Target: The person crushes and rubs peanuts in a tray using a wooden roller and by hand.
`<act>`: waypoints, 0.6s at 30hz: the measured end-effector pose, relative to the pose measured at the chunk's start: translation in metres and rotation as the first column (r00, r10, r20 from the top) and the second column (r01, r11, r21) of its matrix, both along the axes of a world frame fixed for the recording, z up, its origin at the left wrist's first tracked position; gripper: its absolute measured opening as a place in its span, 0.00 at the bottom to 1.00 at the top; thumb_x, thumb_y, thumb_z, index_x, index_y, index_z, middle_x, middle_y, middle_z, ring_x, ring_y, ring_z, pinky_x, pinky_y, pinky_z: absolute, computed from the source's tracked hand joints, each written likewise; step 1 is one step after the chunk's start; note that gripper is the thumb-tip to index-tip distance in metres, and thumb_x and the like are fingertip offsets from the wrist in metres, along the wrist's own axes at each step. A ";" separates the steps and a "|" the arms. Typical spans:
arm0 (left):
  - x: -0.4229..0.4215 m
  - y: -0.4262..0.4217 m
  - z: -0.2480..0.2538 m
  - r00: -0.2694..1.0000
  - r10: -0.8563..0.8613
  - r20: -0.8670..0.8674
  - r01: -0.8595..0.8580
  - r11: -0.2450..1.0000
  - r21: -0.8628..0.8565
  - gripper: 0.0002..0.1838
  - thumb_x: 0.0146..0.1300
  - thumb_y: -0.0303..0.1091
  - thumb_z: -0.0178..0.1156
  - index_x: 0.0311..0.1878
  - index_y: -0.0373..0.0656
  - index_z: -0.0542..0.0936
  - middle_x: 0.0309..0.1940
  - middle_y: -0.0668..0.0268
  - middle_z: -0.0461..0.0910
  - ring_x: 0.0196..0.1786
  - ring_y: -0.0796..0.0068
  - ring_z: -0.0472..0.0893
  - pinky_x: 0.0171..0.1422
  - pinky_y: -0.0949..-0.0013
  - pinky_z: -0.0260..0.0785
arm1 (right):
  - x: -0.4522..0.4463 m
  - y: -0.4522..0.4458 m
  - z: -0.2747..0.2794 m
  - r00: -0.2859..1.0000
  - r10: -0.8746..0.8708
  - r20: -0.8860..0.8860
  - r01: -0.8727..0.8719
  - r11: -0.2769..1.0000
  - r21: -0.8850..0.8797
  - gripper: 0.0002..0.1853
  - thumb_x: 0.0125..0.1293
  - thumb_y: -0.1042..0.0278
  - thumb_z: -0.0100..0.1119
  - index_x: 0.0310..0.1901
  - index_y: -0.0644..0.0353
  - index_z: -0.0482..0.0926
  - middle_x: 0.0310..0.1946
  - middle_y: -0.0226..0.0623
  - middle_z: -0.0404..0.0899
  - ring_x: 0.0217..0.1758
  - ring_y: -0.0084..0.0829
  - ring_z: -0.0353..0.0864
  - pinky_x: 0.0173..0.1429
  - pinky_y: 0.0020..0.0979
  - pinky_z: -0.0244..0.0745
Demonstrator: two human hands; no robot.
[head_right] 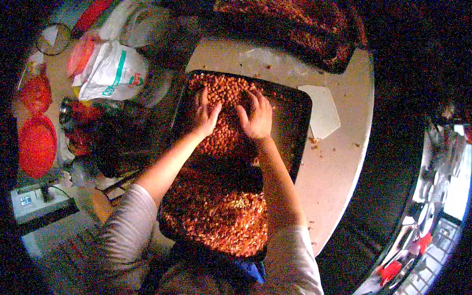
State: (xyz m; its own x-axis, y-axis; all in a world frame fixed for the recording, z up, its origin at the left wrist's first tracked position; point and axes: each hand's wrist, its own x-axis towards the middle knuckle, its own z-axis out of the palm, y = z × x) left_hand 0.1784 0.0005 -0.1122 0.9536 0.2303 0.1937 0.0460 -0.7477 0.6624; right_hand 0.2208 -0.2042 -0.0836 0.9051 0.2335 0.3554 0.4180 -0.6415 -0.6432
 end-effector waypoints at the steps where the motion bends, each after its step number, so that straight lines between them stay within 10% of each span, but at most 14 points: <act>1: -0.006 -0.003 -0.002 0.999 -0.036 -0.006 0.036 0.999 0.032 0.47 0.73 0.64 0.53 0.81 0.38 0.55 0.79 0.40 0.54 0.80 0.38 0.57 0.82 0.43 0.54 | -0.010 -0.001 -0.001 0.997 0.017 -0.069 -0.016 1.000 0.007 0.30 0.73 0.48 0.59 0.70 0.58 0.74 0.69 0.51 0.72 0.73 0.55 0.69 0.77 0.50 0.61; 9: -0.056 -0.023 0.056 0.967 -0.244 -0.074 0.226 0.953 -0.200 0.43 0.76 0.60 0.53 0.79 0.33 0.59 0.81 0.41 0.50 0.83 0.40 0.50 0.87 0.46 0.43 | -0.070 -0.038 0.050 1.000 -0.017 -0.025 0.014 0.992 -0.127 0.31 0.69 0.69 0.63 0.73 0.64 0.69 0.72 0.56 0.70 0.77 0.57 0.66 0.79 0.49 0.62; 11: -0.099 -0.010 0.083 0.933 -0.359 -0.021 0.360 0.927 0.108 0.41 0.76 0.54 0.56 0.79 0.32 0.60 0.82 0.43 0.49 0.84 0.41 0.50 0.87 0.47 0.42 | -0.116 -0.053 0.085 0.993 0.069 -0.095 -0.081 0.988 -0.135 0.31 0.69 0.71 0.62 0.73 0.63 0.70 0.71 0.55 0.71 0.78 0.55 0.66 0.78 0.51 0.63; 18: -0.197 0.005 0.107 0.850 -0.471 -0.238 0.518 0.830 0.206 0.48 0.73 0.61 0.54 0.81 0.32 0.55 0.85 0.50 0.46 0.87 0.47 0.44 0.87 0.41 0.37 | -0.208 -0.030 0.084 0.972 -0.042 -0.232 -0.111 0.786 -0.608 0.37 0.78 0.42 0.42 0.80 0.59 0.60 0.80 0.45 0.61 0.87 0.45 0.50 0.86 0.59 0.37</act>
State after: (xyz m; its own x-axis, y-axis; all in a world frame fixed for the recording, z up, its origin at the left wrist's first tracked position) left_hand -0.0189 0.0051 -0.0049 0.9489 -0.3154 0.0046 -0.2815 -0.8402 0.4635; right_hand 0.0125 -0.2347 0.0000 0.9277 0.3642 -0.0822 0.3433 -0.9186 -0.1959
